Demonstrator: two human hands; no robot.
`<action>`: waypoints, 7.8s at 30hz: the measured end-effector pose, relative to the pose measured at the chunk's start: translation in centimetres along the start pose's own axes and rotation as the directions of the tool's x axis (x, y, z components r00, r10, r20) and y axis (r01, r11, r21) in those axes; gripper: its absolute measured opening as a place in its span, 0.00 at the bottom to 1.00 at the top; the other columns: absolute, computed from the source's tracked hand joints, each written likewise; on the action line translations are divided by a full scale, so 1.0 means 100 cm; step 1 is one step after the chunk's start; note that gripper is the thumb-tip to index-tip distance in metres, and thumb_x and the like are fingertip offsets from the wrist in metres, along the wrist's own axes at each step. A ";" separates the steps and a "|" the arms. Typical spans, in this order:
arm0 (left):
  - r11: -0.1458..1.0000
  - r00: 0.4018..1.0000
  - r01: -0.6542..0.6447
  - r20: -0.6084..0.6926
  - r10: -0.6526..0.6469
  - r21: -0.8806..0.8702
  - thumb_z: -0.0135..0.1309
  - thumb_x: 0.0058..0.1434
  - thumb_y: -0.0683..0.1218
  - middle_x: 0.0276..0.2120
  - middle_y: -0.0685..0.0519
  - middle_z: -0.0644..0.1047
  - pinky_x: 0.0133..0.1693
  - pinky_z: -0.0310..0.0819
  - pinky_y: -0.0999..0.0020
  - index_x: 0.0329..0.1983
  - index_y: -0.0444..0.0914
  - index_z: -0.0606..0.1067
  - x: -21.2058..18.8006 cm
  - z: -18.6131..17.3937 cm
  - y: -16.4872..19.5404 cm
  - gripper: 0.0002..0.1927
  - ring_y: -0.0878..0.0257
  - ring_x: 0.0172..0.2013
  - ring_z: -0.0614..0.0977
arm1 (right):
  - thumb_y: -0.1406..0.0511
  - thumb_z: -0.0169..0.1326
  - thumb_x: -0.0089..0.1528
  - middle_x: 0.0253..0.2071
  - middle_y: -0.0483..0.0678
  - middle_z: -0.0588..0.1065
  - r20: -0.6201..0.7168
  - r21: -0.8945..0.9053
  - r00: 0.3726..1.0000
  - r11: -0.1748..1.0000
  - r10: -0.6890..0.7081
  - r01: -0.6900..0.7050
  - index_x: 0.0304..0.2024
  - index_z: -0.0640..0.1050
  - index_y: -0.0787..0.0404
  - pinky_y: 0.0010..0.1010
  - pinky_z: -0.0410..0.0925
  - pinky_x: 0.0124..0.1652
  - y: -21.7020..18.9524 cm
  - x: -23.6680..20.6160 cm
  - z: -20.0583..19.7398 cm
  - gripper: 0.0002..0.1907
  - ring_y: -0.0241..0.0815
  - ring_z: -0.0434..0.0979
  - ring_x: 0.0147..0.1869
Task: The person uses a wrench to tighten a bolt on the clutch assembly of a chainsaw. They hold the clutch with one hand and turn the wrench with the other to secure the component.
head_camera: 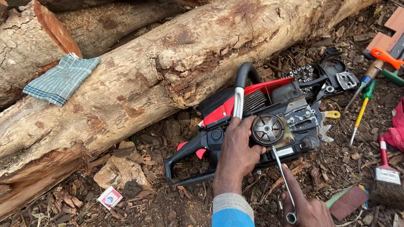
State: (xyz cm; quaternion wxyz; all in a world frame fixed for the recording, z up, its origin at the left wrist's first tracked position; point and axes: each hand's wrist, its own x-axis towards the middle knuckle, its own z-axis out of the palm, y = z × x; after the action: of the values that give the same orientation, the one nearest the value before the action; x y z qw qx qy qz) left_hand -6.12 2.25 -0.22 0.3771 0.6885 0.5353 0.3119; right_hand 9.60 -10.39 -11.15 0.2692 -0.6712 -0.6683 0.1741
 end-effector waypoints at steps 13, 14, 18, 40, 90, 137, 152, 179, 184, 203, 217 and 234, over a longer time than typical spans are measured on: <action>0.998 1.000 0.008 0.008 -0.009 0.068 0.68 0.47 0.36 0.60 0.49 0.72 0.63 0.71 0.59 0.67 0.39 0.68 -0.002 -0.002 0.004 0.42 0.54 0.58 0.77 | 0.63 0.45 0.67 0.14 0.50 0.75 0.162 -0.066 0.984 0.995 0.080 -0.070 0.79 0.44 0.54 0.39 0.71 0.14 -0.005 0.003 0.008 0.41 0.46 0.72 0.10; 0.999 1.000 0.015 0.007 -0.015 0.042 0.68 0.46 0.36 0.60 0.50 0.71 0.63 0.72 0.60 0.67 0.40 0.68 -0.002 -0.002 0.003 0.42 0.54 0.58 0.78 | 0.63 0.44 0.66 0.13 0.50 0.74 0.093 -0.030 0.994 0.998 0.053 -0.050 0.78 0.45 0.54 0.38 0.71 0.14 -0.002 0.002 0.005 0.40 0.44 0.72 0.09; 0.999 1.000 0.010 0.003 -0.010 0.041 0.68 0.47 0.36 0.60 0.49 0.72 0.62 0.73 0.60 0.67 0.39 0.68 -0.002 -0.002 0.002 0.41 0.54 0.58 0.78 | 0.66 0.42 0.64 0.11 0.49 0.73 -0.031 0.096 0.999 0.995 0.009 -0.006 0.78 0.49 0.55 0.35 0.72 0.14 0.005 0.000 -0.003 0.39 0.41 0.74 0.08; 0.999 1.000 -0.002 -0.006 0.002 0.034 0.69 0.47 0.37 0.63 0.48 0.69 0.64 0.70 0.59 0.67 0.39 0.67 0.000 0.002 0.000 0.42 0.54 0.59 0.75 | 0.66 0.49 0.63 0.15 0.52 0.76 0.023 -0.114 0.999 0.993 0.036 -0.033 0.78 0.52 0.55 0.39 0.73 0.15 0.007 0.002 -0.020 0.41 0.44 0.76 0.11; 0.992 0.998 -0.050 -0.019 0.053 0.119 0.69 0.48 0.34 0.64 0.44 0.65 0.66 0.60 0.55 0.67 0.36 0.67 0.004 0.003 -0.005 0.42 0.48 0.64 0.67 | 0.68 0.49 0.60 0.14 0.55 0.76 -0.087 0.059 0.995 0.997 0.053 -0.048 0.63 0.69 0.57 0.43 0.70 0.18 0.003 0.007 -0.037 0.27 0.47 0.77 0.13; 0.995 1.000 -0.016 0.012 0.015 0.097 0.71 0.47 0.40 0.64 0.48 0.67 0.66 0.66 0.61 0.68 0.38 0.66 0.004 -0.001 -0.001 0.44 0.53 0.62 0.72 | 0.61 0.57 0.67 0.25 0.54 0.68 0.141 0.514 0.892 0.738 0.429 -0.436 0.67 0.79 0.58 0.37 0.66 0.17 0.013 0.019 -0.112 0.25 0.43 0.72 0.19; 0.958 0.997 -0.035 -0.061 0.055 0.286 0.78 0.33 0.61 0.53 0.49 0.71 0.58 0.73 0.53 0.62 0.39 0.70 0.005 0.008 0.009 0.53 0.51 0.58 0.74 | 0.67 0.66 0.59 0.13 0.50 0.65 0.233 0.336 0.923 0.865 0.307 -0.373 0.36 0.83 0.72 0.34 0.50 0.15 0.000 0.133 -0.220 0.11 0.38 0.55 0.13; 0.952 0.994 -0.033 -0.087 0.063 0.304 0.76 0.35 0.61 0.54 0.46 0.71 0.57 0.72 0.51 0.58 0.38 0.72 0.002 0.004 0.016 0.48 0.49 0.57 0.74 | 0.64 0.63 0.60 0.10 0.50 0.72 0.188 0.207 0.944 0.929 0.270 -0.307 0.29 0.83 0.67 0.34 0.54 0.15 -0.022 0.113 -0.194 0.11 0.39 0.63 0.12; 0.957 0.993 -0.032 -0.096 0.063 0.290 0.76 0.35 0.61 0.54 0.47 0.72 0.57 0.73 0.51 0.58 0.37 0.72 0.000 0.005 0.015 0.48 0.49 0.57 0.75 | 0.66 0.62 0.61 0.13 0.51 0.70 0.246 0.220 0.924 0.911 0.294 -0.348 0.31 0.82 0.68 0.33 0.54 0.14 -0.013 0.112 -0.192 0.10 0.39 0.63 0.12; 0.953 0.996 -0.017 -0.079 0.043 0.304 0.76 0.34 0.61 0.54 0.47 0.71 0.58 0.72 0.51 0.58 0.38 0.71 0.001 0.004 0.014 0.49 0.50 0.58 0.74 | 0.65 0.61 0.62 0.10 0.49 0.65 0.256 0.335 0.904 0.845 0.344 -0.416 0.29 0.82 0.70 0.33 0.50 0.16 -0.022 0.107 -0.184 0.12 0.38 0.57 0.12; 0.951 0.993 -0.043 -0.092 0.074 0.307 0.76 0.36 0.62 0.52 0.46 0.72 0.56 0.73 0.50 0.56 0.37 0.72 -0.001 0.006 0.013 0.47 0.48 0.56 0.75 | 0.70 0.58 0.60 0.12 0.50 0.69 0.163 0.399 0.939 0.850 0.304 -0.345 0.27 0.80 0.70 0.33 0.53 0.14 -0.015 0.106 -0.185 0.08 0.38 0.61 0.12; 0.946 0.992 -0.046 -0.094 0.079 0.320 0.77 0.34 0.63 0.52 0.47 0.71 0.56 0.73 0.50 0.55 0.37 0.72 0.003 0.008 0.009 0.48 0.50 0.57 0.75 | 0.70 0.58 0.63 0.13 0.53 0.67 0.208 0.399 0.894 0.800 0.397 -0.448 0.29 0.79 0.73 0.35 0.50 0.15 -0.019 0.109 -0.185 0.10 0.40 0.58 0.13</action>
State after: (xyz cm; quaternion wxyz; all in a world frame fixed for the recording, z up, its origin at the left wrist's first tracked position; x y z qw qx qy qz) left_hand -4.89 2.21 0.15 0.2227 0.7393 0.5755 0.2695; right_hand 19.53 -2.04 6.07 0.3284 -0.7146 -0.4593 0.4130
